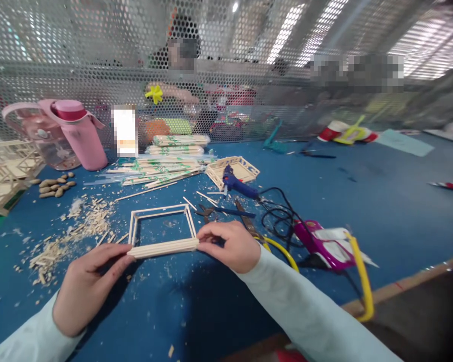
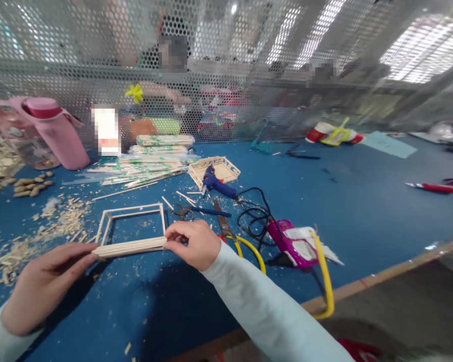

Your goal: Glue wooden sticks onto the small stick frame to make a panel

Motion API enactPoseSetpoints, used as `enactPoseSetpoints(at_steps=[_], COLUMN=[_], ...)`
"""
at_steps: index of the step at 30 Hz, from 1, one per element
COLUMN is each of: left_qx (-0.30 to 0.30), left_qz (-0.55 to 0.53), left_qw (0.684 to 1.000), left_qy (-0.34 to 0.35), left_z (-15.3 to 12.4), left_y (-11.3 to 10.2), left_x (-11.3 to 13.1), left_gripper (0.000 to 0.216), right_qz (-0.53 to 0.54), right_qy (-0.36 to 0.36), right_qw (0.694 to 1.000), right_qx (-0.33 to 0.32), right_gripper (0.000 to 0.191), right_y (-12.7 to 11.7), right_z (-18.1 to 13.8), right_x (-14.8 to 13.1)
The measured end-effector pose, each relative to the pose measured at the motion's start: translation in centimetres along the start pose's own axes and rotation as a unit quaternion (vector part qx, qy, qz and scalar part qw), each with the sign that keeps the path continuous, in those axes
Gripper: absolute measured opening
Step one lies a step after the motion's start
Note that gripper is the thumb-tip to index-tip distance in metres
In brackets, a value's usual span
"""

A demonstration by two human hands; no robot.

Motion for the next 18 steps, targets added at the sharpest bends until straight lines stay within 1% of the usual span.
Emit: enactPoseSetpoints(at_steps=[4,13,15,18], left_qx=[0.009,0.011,0.014,0.019], left_qz=[0.007,-0.023,-0.016,0.026], left_qw=[1.0,0.998,0.999,0.999], left_qy=[-0.018,-0.057,-0.045,0.001], left_z=[0.0,-0.2,-0.3,-0.5], left_y=[-0.1,0.0,0.0,0.0], left_x=[-0.3,-0.8,-0.6,0.2], left_gripper=[0.032,0.034,0.033,0.031], right_qz=[-0.005,0.04,0.04,0.037], right_qy=[-0.002,0.041,0.045,0.044], right_qw=[1.0,0.998,0.998,0.998], right_qx=[0.004,-0.006,-0.005,-0.009], right_gripper=[0.005,0.006,0.006,0.006], right_y=[0.0,0.3,0.3,0.4], right_z=[0.0,0.2,0.2,0.2], right_x=[0.0,0.3,0.2,0.3])
Point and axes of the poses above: each hand's wrist, its own z-axis towards the middle knuckle, its own y-axis out of the palm, x = y × z, the point moved 9 cm from there along z, towards the middle knuckle, and after that the axes turned 1 degree about -z, right-handed, at the moved point
